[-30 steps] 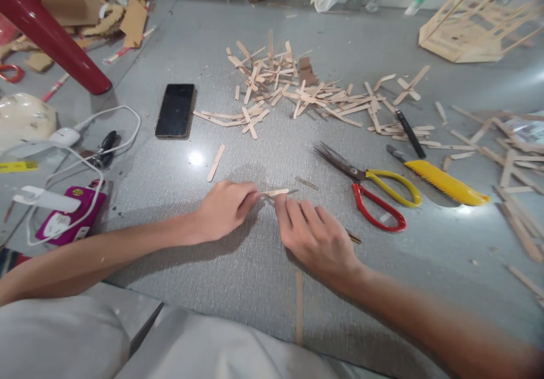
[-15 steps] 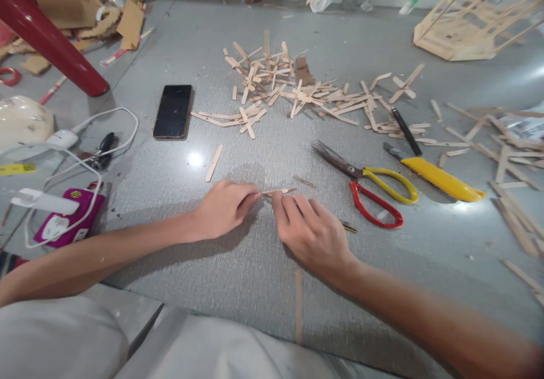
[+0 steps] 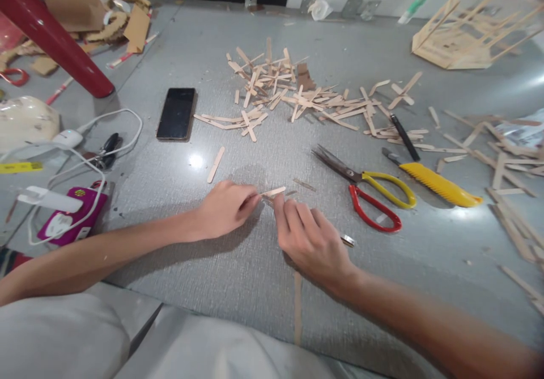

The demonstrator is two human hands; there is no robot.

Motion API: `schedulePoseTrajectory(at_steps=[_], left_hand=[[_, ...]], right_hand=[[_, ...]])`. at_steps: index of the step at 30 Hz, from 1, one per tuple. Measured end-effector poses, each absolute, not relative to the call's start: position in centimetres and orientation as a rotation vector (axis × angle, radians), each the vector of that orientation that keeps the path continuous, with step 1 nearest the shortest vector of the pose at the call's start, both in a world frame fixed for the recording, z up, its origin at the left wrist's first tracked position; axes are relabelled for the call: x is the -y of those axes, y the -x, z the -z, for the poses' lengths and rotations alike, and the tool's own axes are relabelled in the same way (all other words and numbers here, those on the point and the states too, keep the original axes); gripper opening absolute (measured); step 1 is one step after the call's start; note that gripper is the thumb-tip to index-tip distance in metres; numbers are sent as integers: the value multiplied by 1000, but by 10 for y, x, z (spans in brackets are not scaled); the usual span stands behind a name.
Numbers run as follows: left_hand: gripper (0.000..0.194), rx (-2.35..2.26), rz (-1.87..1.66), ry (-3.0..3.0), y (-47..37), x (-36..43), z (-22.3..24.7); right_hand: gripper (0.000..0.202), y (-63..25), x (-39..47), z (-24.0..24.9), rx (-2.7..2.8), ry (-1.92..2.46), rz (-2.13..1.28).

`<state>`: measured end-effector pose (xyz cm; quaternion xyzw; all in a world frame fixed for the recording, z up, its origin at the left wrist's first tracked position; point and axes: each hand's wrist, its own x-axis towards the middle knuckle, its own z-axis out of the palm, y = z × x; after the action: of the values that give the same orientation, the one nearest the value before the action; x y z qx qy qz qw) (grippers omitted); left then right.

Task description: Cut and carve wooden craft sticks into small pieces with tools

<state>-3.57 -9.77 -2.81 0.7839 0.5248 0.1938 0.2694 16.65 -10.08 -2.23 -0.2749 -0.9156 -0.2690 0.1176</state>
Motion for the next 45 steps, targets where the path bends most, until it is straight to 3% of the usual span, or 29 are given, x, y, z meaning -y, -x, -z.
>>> schedulePoseTrajectory(at_steps=[7,17,27,33,38,45], left_hand=[[35,-1428,-532,-2114,35,98,31],[37,-1436,-513,-2086,34,98,29],[36,-1427,-512,-2096,35,98,28],[37,-1452,-552,-2037,42,93,32],[38,-1406,-575,-1951,40,95,24],[30,-1221,-704,-1553,36,112,-12]], right_hand=[[17,-164,103,22,2557,798,945],[26,-165,108,20,2563,917,687],[27,-168,113,18,2553,924,782],[28,-189,100,13,2498,1154,957],[27,-193,86,17,2472,1120,487],[27,-184,73,-5,1882,1163,-1147]])
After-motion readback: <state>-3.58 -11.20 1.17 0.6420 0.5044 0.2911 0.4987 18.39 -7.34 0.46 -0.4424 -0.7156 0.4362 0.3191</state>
